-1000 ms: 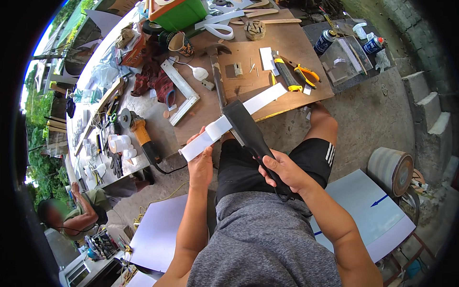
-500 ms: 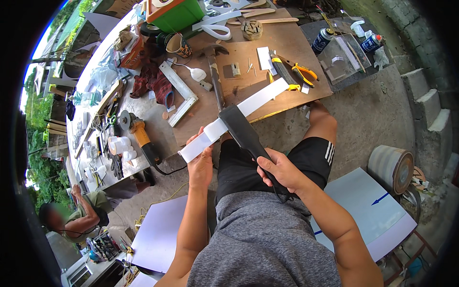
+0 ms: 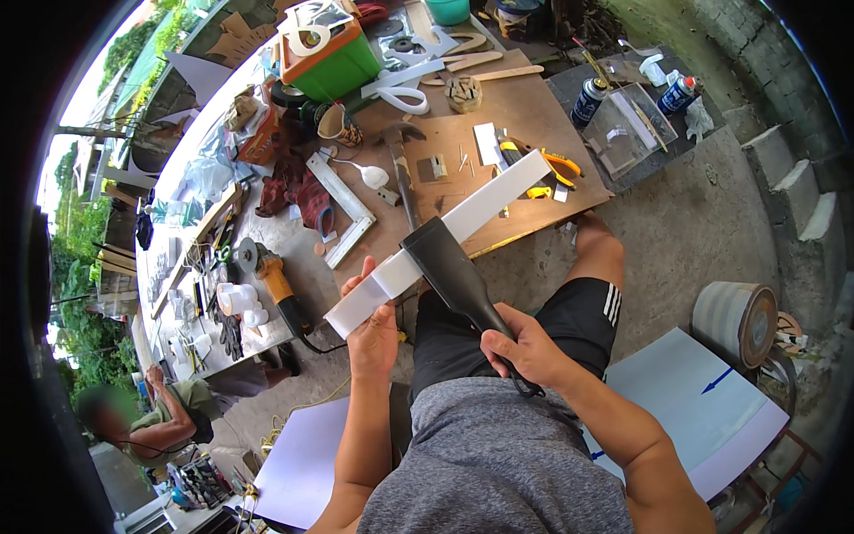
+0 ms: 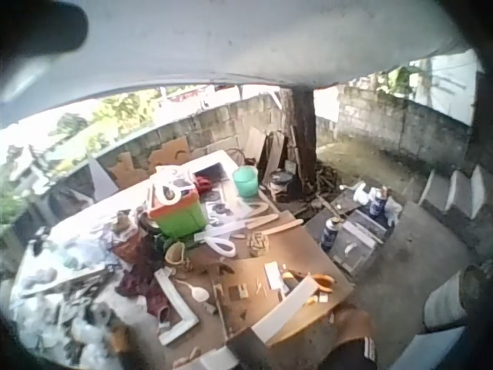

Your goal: The recorder is assembling a 3D letter 'J' for a sign by heating a strip of material and gluing it to the letter base.

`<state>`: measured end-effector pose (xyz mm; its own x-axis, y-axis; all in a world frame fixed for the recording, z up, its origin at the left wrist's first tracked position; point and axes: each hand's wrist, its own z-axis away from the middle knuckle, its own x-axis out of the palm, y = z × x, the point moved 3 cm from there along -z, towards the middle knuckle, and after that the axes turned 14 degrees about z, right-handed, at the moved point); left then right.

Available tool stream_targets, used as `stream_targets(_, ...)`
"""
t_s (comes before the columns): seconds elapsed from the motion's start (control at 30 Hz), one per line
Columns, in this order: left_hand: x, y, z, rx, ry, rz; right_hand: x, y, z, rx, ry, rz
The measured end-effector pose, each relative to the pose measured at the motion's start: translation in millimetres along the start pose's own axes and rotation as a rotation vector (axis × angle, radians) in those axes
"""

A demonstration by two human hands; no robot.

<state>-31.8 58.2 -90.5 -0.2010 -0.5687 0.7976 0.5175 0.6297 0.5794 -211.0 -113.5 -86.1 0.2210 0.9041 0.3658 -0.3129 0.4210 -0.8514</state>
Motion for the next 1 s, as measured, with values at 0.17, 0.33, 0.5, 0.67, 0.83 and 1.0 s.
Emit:
stream_targets(0.17,25.9,6.1,-3.6,-0.007,-0.060,0.001,1.5,-12.2,8.9,-0.144,-0.010,0.035)
stream_targets(0.33,37.9,8.1,-7.0,0.004,-0.084,-0.006,3.4,-25.5,14.7,-0.190,-0.008,0.026)
stream_targets(0.5,38.9,6.7,-4.0,0.033,-0.069,0.022,5.9,-27.4,21.1,-0.203,-0.026,0.026)
stream_targets(0.67,35.0,3.7,-2.9,0.023,-0.132,0.027,7.6,-20.0,25.3,-0.195,-0.017,0.011)
stream_targets(0.83,41.9,6.8,-5.4,0.013,-0.151,0.051,6.0,-18.3,23.1,-0.198,-0.034,0.005)
stream_targets(1.0,43.8,7.3,-6.3,0.016,-0.145,0.066,8.3,-13.7,20.0,-0.228,-0.004,-0.001)
